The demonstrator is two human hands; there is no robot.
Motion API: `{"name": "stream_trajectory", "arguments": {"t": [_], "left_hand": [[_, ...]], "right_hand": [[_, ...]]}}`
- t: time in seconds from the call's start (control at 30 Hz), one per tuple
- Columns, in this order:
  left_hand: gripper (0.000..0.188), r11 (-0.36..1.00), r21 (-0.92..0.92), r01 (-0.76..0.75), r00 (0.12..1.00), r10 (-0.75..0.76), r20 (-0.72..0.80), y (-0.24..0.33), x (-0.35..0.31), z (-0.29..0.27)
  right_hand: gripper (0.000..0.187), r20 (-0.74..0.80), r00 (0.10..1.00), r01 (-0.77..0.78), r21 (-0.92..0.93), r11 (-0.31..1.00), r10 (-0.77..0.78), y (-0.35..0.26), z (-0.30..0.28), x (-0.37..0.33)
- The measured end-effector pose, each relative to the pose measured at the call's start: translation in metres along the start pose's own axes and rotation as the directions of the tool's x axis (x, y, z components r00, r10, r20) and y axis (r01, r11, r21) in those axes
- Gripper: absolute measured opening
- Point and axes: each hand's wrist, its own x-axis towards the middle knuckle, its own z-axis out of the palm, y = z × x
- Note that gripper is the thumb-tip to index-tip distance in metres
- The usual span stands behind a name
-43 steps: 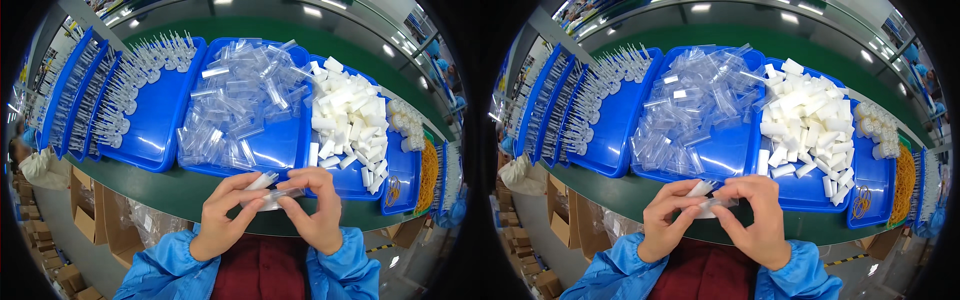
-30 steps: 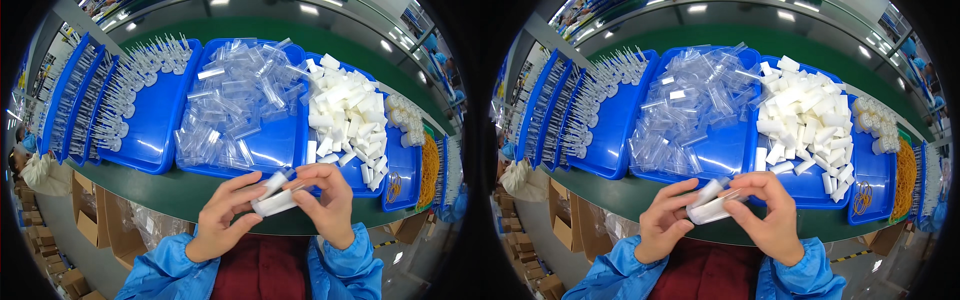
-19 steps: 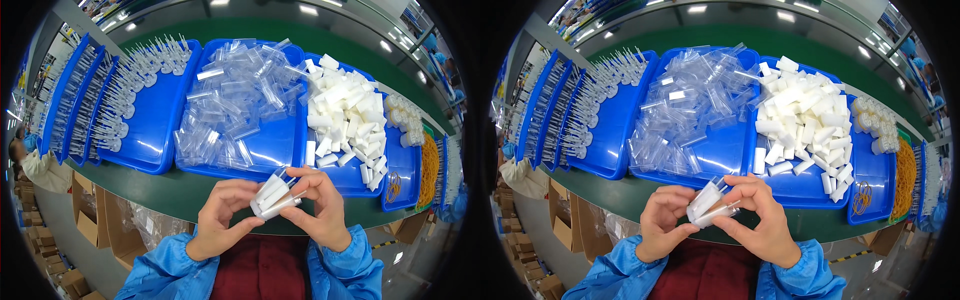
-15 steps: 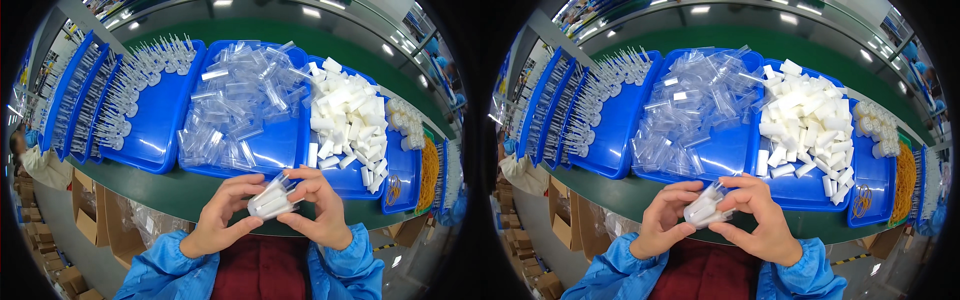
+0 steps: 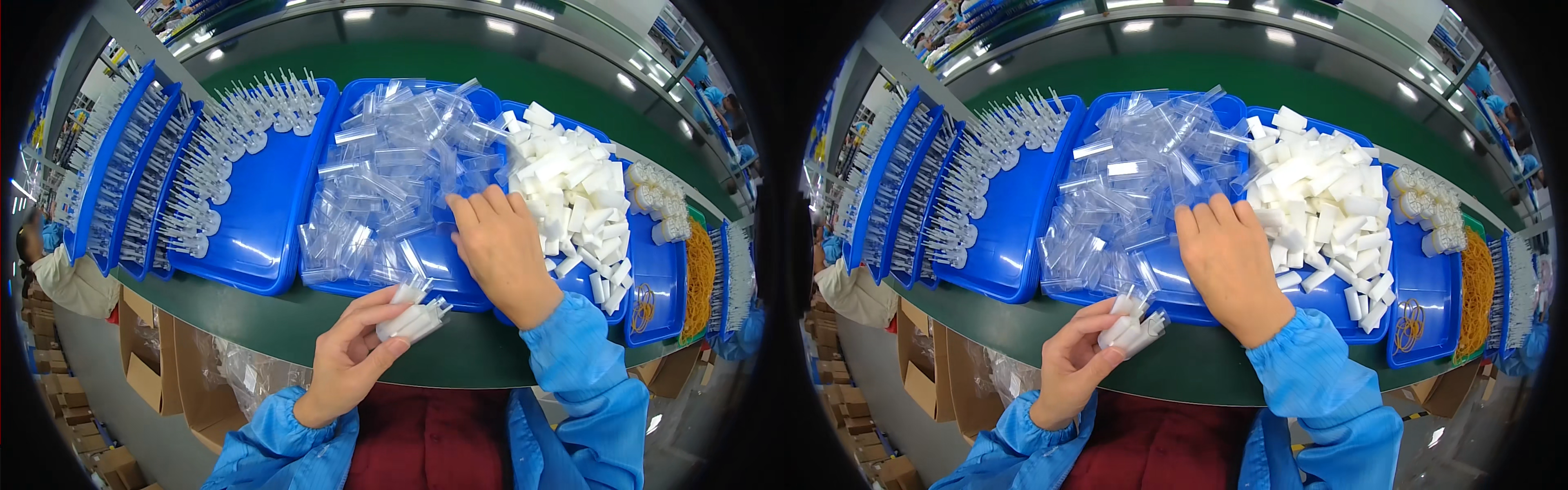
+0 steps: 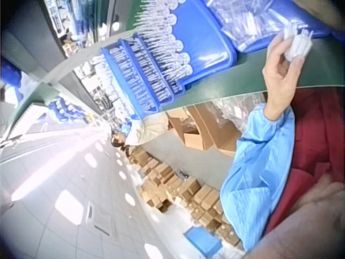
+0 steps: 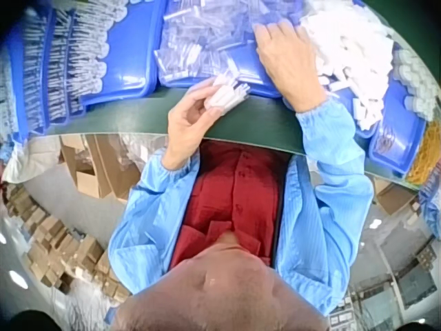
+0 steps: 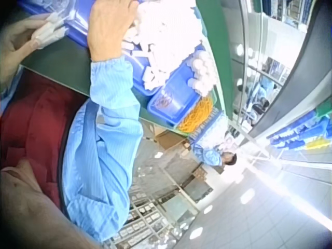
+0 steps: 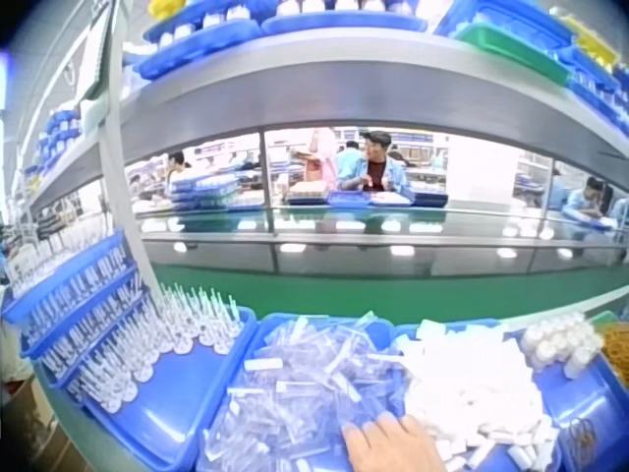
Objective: Assembling small plastic components into groups and securing them with rubber bands on a production line.
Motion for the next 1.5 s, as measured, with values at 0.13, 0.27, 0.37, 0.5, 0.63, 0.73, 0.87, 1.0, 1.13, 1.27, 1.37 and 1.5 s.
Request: {"name": "stream_trajectory", "arguments": {"t": [0.13,0.27,0.37,0.5,0.63,0.73,0.87,1.0,1.13,1.27,1.37,1.5], "left_hand": [[0.035,1.0,0.028,0.011,1.0,-0.011,0.018,0.002,0.001,-0.002],[0.031,0.999,0.034,-0.04,0.999,0.04,-0.017,-0.002,0.004,0.005],[0.029,0.995,0.074,-0.074,0.994,0.08,-0.077,-0.004,0.002,0.01],[0.028,0.988,0.108,-0.113,0.991,0.12,-0.064,-0.002,0.006,0.018],[0.027,0.988,0.108,-0.107,0.99,0.116,-0.08,-0.003,0.005,0.023],[0.027,0.988,0.113,-0.101,0.99,0.111,-0.085,-0.003,0.005,0.027],[0.026,0.986,0.131,-0.102,0.991,0.112,-0.074,-0.003,0.005,0.027],[0.026,0.985,0.153,-0.085,0.993,0.097,-0.067,-0.003,0.004,0.027],[0.025,0.99,0.123,-0.063,0.994,0.073,-0.083,-0.004,0.002,0.03],[0.023,0.989,0.119,-0.088,0.994,0.095,-0.058,-0.004,0.003,0.028],[0.019,0.978,0.19,-0.082,0.992,0.099,-0.082,0.0,0.005,0.03],[0.017,0.899,0.415,-0.142,0.977,0.196,-0.09,0.001,0.007,0.036]], "right_hand": [[0.016,0.147,0.988,0.046,0.041,0.998,-0.051,-0.008,-0.017,-0.013],[0.024,0.165,0.981,-0.173,0.516,0.839,0.101,-0.009,-0.034,-0.019],[0.034,0.313,0.829,-0.395,0.914,0.089,0.464,-0.025,-0.057,-0.021],[0.043,0.307,0.782,-0.286,0.95,-0.127,0.543,-0.049,-0.057,-0.046],[0.039,0.231,0.834,-0.297,0.953,0.055,0.5,-0.047,-0.054,-0.06],[0.038,0.254,0.828,-0.273,0.961,-0.037,0.501,-0.048,-0.053,-0.065],[0.037,0.179,0.841,-0.293,0.944,0.152,0.51,-0.048,-0.055,-0.067],[0.036,0.143,0.859,-0.286,0.931,0.228,0.492,-0.046,-0.054,-0.072],[0.036,0.155,0.855,-0.297,0.928,0.223,0.495,-0.045,-0.053,-0.075],[0.036,0.144,0.829,-0.246,0.962,0.12,0.54,-0.057,-0.047,-0.08],[0.037,0.035,0.839,-0.176,0.962,0.21,0.543,-0.064,-0.041,-0.084],[0.04,-0.208,0.881,-0.063,0.839,0.541,0.425,-0.063,-0.034,-0.089]]}}
